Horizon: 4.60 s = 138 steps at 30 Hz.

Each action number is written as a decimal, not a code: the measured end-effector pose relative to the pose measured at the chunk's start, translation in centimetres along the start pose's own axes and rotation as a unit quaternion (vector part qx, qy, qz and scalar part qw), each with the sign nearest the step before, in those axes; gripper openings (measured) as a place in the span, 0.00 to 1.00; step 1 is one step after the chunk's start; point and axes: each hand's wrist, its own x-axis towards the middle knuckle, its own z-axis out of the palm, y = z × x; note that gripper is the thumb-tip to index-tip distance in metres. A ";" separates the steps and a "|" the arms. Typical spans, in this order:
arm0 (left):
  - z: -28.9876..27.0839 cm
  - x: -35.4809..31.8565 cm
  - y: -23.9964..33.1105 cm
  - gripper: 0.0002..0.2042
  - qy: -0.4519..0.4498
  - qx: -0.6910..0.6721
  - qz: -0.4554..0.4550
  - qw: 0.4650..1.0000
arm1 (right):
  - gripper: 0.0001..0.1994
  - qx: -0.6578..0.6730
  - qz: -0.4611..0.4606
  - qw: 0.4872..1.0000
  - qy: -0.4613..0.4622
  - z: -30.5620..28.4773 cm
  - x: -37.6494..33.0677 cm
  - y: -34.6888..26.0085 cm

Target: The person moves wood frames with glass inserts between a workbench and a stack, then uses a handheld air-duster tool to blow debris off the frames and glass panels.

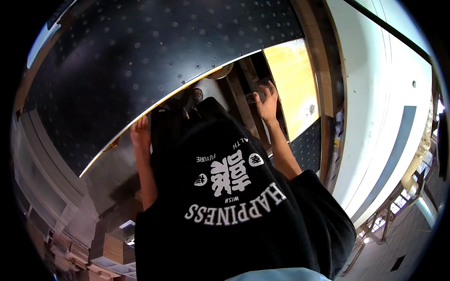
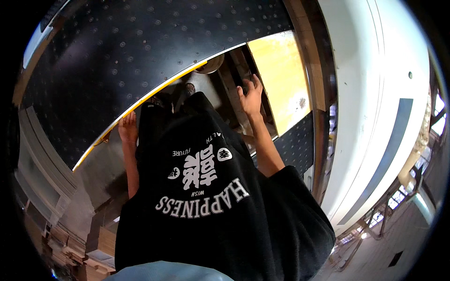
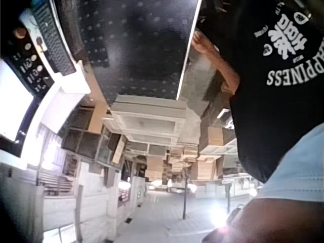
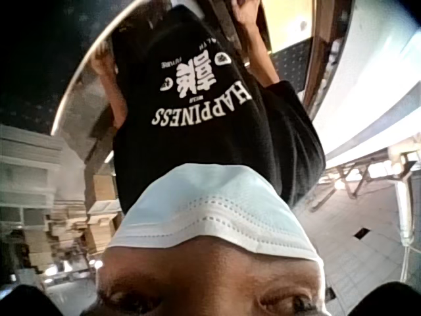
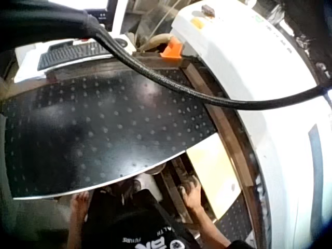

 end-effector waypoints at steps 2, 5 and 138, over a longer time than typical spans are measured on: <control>0.0 0.9 0.0 0.22 -0.029 0.031 0.011 0.999 | 0.20 0.009 0.003 1.000 -0.007 0.1 -0.8 -1.3; 0.0 2.6 0.6 0.22 0.033 0.024 -0.033 0.999 | 0.19 0.013 0.014 1.000 -0.025 -0.1 -1.6 -3.6; -31.9 -28.3 33.8 0.48 0.163 -0.345 0.259 0.887 | 0.47 0.143 -0.049 0.747 -0.648 27.2 0.9 -84.0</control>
